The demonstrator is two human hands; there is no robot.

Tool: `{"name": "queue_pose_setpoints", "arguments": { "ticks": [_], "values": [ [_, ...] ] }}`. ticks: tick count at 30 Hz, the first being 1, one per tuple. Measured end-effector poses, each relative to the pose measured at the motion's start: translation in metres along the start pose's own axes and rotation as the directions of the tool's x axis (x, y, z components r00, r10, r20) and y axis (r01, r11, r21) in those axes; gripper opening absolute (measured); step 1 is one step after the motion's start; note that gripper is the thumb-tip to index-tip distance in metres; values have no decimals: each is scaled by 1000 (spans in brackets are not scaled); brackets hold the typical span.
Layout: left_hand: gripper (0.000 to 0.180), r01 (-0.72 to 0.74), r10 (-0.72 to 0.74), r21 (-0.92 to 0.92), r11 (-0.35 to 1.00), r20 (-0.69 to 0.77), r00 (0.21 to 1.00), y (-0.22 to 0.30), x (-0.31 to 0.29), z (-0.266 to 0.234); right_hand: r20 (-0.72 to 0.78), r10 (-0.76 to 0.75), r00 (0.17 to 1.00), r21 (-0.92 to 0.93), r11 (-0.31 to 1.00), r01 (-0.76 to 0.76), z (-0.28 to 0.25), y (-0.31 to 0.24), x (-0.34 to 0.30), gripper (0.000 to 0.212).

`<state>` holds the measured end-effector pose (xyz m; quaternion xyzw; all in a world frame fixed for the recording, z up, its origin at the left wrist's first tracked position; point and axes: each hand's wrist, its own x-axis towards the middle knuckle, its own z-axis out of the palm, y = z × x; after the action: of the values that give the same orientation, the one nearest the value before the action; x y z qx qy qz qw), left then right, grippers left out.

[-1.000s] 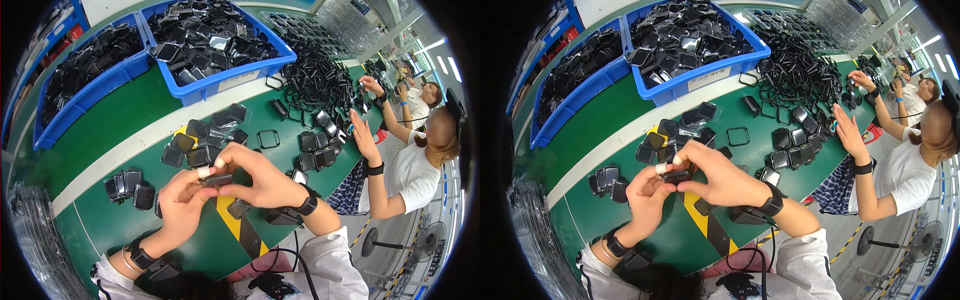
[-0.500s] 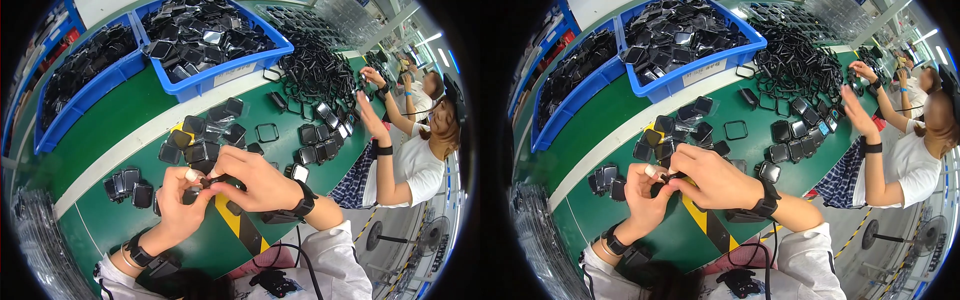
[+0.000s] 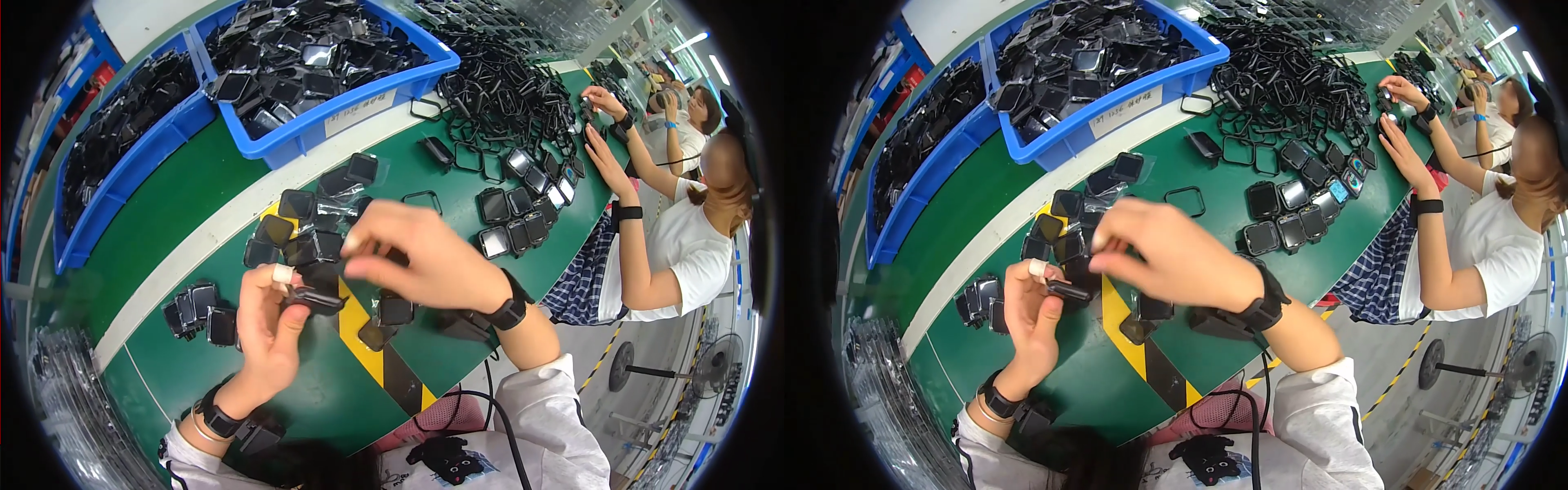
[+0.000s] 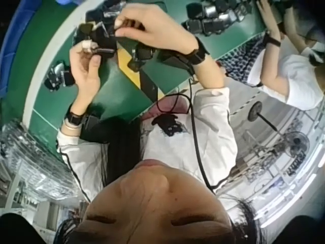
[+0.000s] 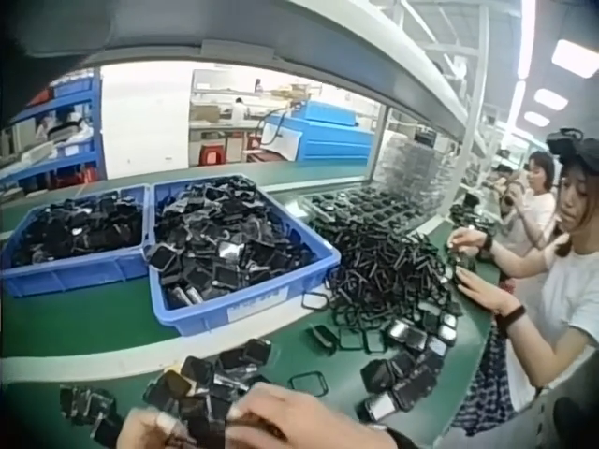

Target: The person picks up a smartwatch, peels off its protective film, and presses a black frame onto the screen by hand. After repeating this process with another smartwatch, they place both finished units into a plastic tray.

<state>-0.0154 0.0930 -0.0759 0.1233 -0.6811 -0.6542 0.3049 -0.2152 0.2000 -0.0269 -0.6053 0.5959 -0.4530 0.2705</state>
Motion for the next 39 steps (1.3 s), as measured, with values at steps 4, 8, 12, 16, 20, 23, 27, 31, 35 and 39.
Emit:
{"name": "queue_pose_setpoints", "arguments": {
  "ticks": [4,8,12,16,20,23,27,31,35,39],
  "values": [
    [24,63,-53,159,985,-66,996,12,1,-7,-273,3,962,-355,929,-103,-35,20,-5,17],
    [19,68,-61,424,903,-32,998,14,-6,-30,-493,-75,867,-523,822,-227,-55,38,-7,18],
    [18,156,-146,644,749,-69,987,24,-9,-30,-600,-40,799,-522,776,-354,-72,44,-17,19],
    [19,11,-40,823,568,14,999,23,-10,-27,-645,28,763,-546,682,-487,-83,52,-25,21],
    [25,-49,16,874,484,47,999,21,-13,-24,-655,75,752,-534,659,-530,-88,59,-29,24],
    [25,-33,16,884,466,29,999,22,-14,-21,-625,106,773,-528,672,-519,-87,58,-33,26],
    [24,22,-1,903,430,-24,1000,22,-18,-15,-620,62,782,-570,649,-504,-89,52,-44,28],
    [24,67,15,893,446,-83,996,20,-19,-14,-513,264,817,-491,690,-531,-99,38,-61,30],
    [24,26,156,907,420,-100,983,16,-13,-22,-427,312,849,-517,685,-512,-96,38,-60,31],
    [23,-153,262,728,669,-38,964,11,-19,-6,-393,256,883,-539,713,-447,-96,31,-49,35]
  ]
}}
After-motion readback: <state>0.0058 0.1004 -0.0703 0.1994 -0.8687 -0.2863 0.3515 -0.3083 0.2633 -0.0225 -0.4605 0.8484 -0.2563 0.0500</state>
